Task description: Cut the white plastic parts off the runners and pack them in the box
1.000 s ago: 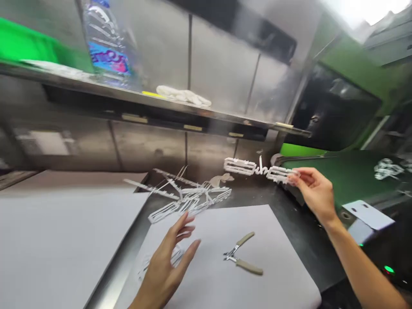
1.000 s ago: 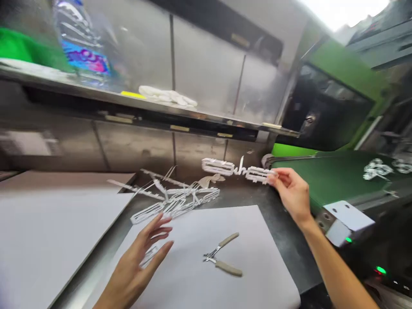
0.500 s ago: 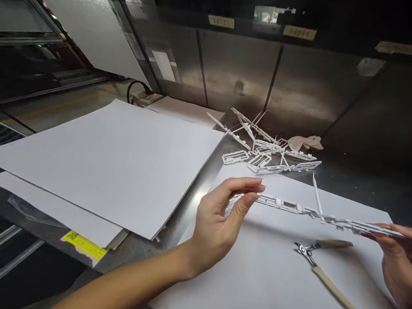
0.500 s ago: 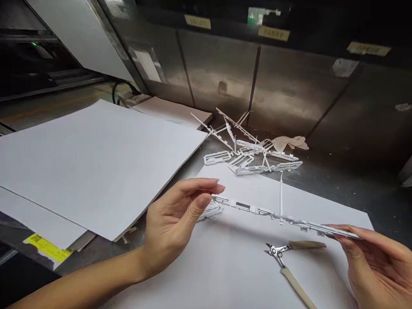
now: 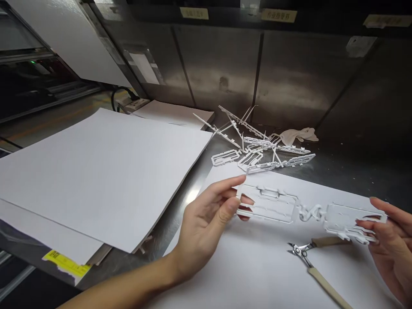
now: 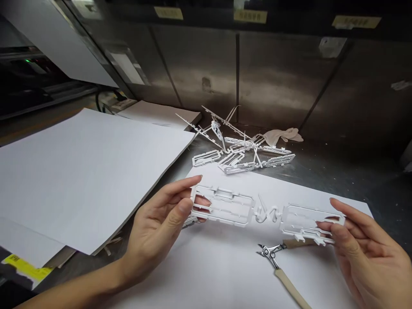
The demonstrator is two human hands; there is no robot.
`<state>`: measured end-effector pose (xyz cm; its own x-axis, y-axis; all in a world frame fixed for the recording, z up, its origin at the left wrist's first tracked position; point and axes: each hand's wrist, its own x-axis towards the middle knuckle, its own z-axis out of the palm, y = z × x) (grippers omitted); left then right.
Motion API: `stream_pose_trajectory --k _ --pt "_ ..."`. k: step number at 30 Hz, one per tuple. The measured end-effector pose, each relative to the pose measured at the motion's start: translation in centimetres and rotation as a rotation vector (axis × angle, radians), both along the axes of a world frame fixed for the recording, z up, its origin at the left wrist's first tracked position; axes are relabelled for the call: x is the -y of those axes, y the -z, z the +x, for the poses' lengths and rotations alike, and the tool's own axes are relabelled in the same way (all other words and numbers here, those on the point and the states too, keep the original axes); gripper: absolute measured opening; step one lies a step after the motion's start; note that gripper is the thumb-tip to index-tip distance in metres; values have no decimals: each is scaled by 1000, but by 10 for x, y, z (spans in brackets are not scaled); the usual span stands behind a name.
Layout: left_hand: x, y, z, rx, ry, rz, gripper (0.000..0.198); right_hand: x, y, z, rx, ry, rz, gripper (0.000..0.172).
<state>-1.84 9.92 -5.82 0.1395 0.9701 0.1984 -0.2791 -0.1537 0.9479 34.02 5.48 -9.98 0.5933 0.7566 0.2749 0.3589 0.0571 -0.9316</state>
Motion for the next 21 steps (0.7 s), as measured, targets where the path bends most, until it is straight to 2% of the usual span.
stream_pose_trajectory --k 3,5,7,9,12,16,21 --pt "-2 6 -3 7 -19 -48 29 3 -1 2 -155 4 -179 53" --pt "-5 10 -5 13 -32 -81 31 5 -5 -2 -232 -54 -178 58" --pt "-8 10 -5 27 -74 -118 33 7 -14 -9 -292 -182 -155 62" --pt "-12 8 -1 62 -146 -183 34 8 -26 -20 -345 -368 -152 65" --pt "-19 2 6 124 -217 -346 42 7 -40 -36 -398 -567 -151 67" --pt "-25 -1 10 75 -211 -521 73 4 -48 -47 -475 -576 -90 63" --pt "-25 1 8 29 -226 -533 81 6 -48 -48 -546 -632 -26 56"
